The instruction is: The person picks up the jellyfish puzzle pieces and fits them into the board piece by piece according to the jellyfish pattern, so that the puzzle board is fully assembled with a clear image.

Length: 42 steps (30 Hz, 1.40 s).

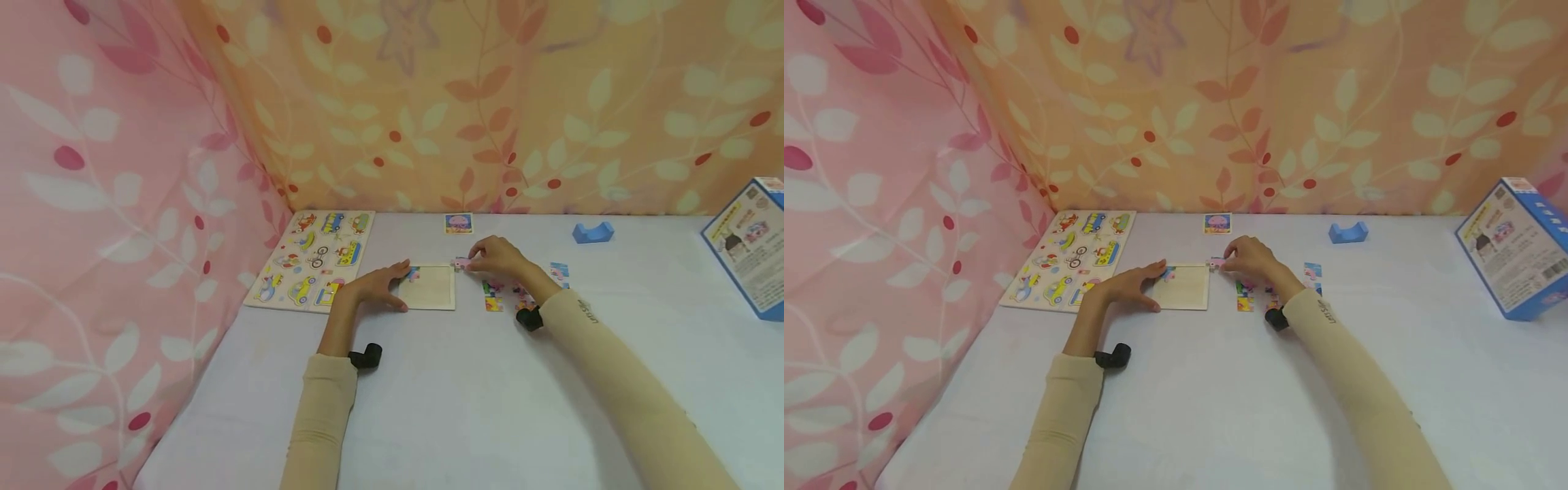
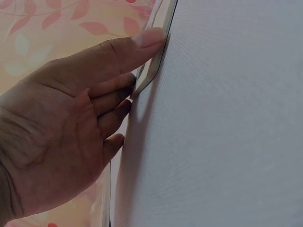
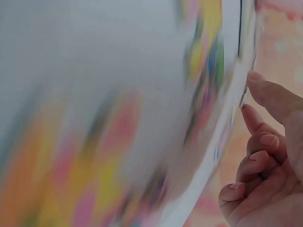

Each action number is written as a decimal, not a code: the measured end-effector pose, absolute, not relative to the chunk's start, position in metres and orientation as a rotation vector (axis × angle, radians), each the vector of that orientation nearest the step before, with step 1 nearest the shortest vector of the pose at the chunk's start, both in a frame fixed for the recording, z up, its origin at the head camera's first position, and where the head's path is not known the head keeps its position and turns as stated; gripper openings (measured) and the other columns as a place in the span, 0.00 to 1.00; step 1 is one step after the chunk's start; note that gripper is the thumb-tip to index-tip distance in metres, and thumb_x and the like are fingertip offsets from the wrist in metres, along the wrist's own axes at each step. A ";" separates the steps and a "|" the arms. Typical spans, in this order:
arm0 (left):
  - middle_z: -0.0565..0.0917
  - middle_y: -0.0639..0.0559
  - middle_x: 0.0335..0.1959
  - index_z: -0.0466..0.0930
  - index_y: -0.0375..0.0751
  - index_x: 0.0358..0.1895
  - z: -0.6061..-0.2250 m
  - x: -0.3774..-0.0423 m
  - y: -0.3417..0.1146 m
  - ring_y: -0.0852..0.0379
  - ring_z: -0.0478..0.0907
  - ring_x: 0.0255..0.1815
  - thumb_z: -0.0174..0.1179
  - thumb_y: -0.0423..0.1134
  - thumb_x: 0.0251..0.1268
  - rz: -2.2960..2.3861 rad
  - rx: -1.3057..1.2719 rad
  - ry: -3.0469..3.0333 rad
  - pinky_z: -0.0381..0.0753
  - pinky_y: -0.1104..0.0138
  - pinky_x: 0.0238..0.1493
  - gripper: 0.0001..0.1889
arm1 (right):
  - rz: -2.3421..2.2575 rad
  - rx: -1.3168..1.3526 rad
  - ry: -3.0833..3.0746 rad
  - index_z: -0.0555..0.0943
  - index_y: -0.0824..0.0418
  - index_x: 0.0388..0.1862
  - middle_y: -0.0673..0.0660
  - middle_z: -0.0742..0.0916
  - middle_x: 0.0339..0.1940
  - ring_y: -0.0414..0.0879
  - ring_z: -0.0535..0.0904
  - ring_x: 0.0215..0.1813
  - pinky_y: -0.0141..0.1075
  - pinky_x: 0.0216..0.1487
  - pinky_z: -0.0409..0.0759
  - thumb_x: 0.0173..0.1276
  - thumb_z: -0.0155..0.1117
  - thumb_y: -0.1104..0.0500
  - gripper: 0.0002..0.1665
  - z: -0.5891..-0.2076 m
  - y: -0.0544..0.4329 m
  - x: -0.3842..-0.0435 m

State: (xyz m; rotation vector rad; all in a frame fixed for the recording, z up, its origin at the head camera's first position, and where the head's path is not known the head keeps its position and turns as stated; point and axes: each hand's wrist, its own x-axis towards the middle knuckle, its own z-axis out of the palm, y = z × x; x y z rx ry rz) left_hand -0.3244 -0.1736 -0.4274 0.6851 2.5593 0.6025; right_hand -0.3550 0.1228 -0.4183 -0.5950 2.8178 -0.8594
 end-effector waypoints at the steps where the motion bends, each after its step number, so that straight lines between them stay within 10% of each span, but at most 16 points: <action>1: 0.44 0.57 0.75 0.46 0.48 0.73 -0.427 -0.324 -0.174 0.54 0.41 0.76 0.69 0.51 0.47 0.606 0.684 2.562 0.45 0.58 0.74 0.51 | -0.859 -0.615 2.814 0.82 0.63 0.41 0.51 0.68 0.19 0.43 0.62 0.24 0.32 0.23 0.57 0.55 0.68 0.52 0.19 -0.419 0.115 -0.355; 17: 0.44 0.59 0.75 0.48 0.49 0.72 -0.426 -0.326 -0.171 0.55 0.41 0.76 0.69 0.51 0.47 0.615 0.712 2.556 0.44 0.58 0.74 0.50 | -0.852 -0.740 2.783 0.83 0.63 0.39 0.55 0.82 0.32 0.45 0.70 0.32 0.33 0.32 0.66 0.52 0.71 0.53 0.18 -0.425 0.060 -0.358; 26: 0.44 0.59 0.75 0.48 0.50 0.73 -0.427 -0.326 -0.173 0.55 0.41 0.76 0.69 0.51 0.47 0.608 0.691 2.550 0.44 0.58 0.74 0.50 | -1.034 -0.790 2.666 0.83 0.62 0.47 0.53 0.74 0.21 0.44 0.63 0.28 0.32 0.28 0.60 0.56 0.69 0.56 0.19 -0.427 0.057 -0.357; 42: 0.44 0.60 0.75 0.49 0.49 0.72 -0.426 -0.326 -0.174 0.57 0.40 0.76 0.69 0.50 0.47 0.626 0.689 2.553 0.44 0.61 0.74 0.49 | -0.877 -0.842 2.586 0.80 0.58 0.51 0.64 0.84 0.49 0.44 0.63 0.28 0.33 0.31 0.61 0.61 0.64 0.59 0.18 -0.428 0.049 -0.364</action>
